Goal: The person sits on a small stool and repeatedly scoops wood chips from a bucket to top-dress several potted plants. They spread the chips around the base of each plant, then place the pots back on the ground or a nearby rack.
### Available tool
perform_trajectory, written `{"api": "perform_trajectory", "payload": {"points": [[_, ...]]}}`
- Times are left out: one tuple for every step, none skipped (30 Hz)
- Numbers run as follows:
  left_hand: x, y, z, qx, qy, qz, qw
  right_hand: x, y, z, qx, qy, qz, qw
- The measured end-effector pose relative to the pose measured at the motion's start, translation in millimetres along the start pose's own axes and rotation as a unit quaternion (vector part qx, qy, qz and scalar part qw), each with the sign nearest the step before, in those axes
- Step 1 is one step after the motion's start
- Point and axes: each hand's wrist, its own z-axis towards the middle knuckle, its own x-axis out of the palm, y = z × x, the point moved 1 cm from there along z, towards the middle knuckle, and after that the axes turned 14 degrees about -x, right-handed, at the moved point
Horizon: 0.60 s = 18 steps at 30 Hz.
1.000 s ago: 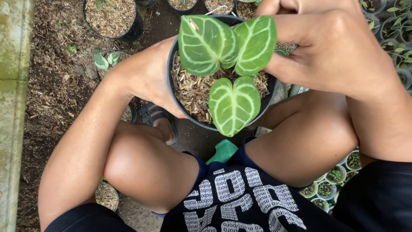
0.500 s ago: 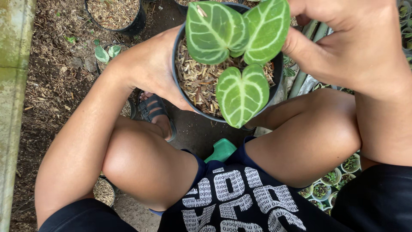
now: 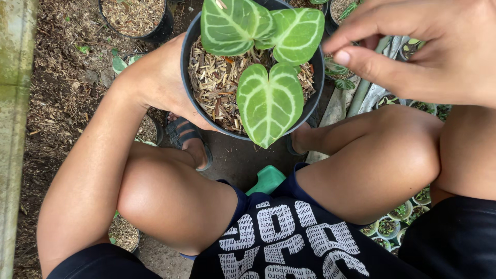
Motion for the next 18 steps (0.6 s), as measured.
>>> {"api": "perform_trajectory", "payload": {"points": [[0, 1, -1, 0.000, -0.002, 0.003, 1.000, 0, 2, 2, 0.010, -0.005, -0.002, 1.000], [-1, 2, -1, 0.001, -0.004, 0.006, 1.000, 0, 4, 2, 0.004, -0.014, -0.013, 1.000], [-1, 3, -2, -0.014, -0.001, -0.001, 1.000, 0, 6, 3, -0.002, -0.023, -0.023, 0.999], [-1, 4, -3, -0.029, 0.001, -0.007, 1.000, 1, 8, 2, -0.024, -0.036, -0.041, 0.998], [-2, 4, -3, -0.043, 0.004, -0.013, 0.999, 1, 9, 1, -0.034, -0.044, -0.051, 0.997], [-2, 5, -3, -0.027, 0.002, -0.005, 1.000, 2, 9, -1, -0.043, -0.052, -0.062, 0.996], [-3, 5, -3, -0.011, -0.001, 0.002, 1.000, 3, 9, -2, -0.040, -0.055, -0.065, 0.996], [-4, 5, -3, 0.005, -0.003, 0.009, 1.000, 3, 7, -4, -0.050, -0.056, -0.063, 0.995], [-4, 6, -2, -0.004, -0.001, 0.009, 1.000, 3, 5, -5, -0.060, -0.058, -0.061, 0.995], [-5, 6, -2, -0.013, 0.002, 0.007, 1.000, 3, 2, -5, -0.082, -0.057, -0.052, 0.994], [-5, 6, -2, -0.024, 0.005, 0.005, 1.000, 3, 0, -6, -0.091, -0.059, -0.047, 0.993], [-5, 6, -2, -0.024, 0.007, 0.006, 1.000, 3, -2, -5, -0.100, -0.061, -0.041, 0.992], [-6, 6, -1, -0.022, 0.008, 0.009, 1.000, 5, -4, -4, -0.098, -0.067, -0.041, 0.992], [-7, 5, 0, -0.021, 0.009, 0.011, 1.000, 5, -5, -2, -0.093, -0.068, -0.045, 0.992], [-9, 4, 2, -0.019, 0.012, 0.027, 0.999, 5, -5, 0, -0.089, -0.069, -0.049, 0.992], [-11, 4, 3, -0.017, 0.015, 0.043, 0.999, 5, -4, 2, -0.083, -0.065, -0.056, 0.993], [-12, 2, 4, -0.015, 0.018, 0.058, 0.998, 5, -2, 5, -0.078, -0.060, -0.063, 0.993], [-12, 1, 5, -0.018, 0.016, 0.055, 0.998, 5, 2, 7, -0.073, -0.055, -0.070, 0.993]]}}
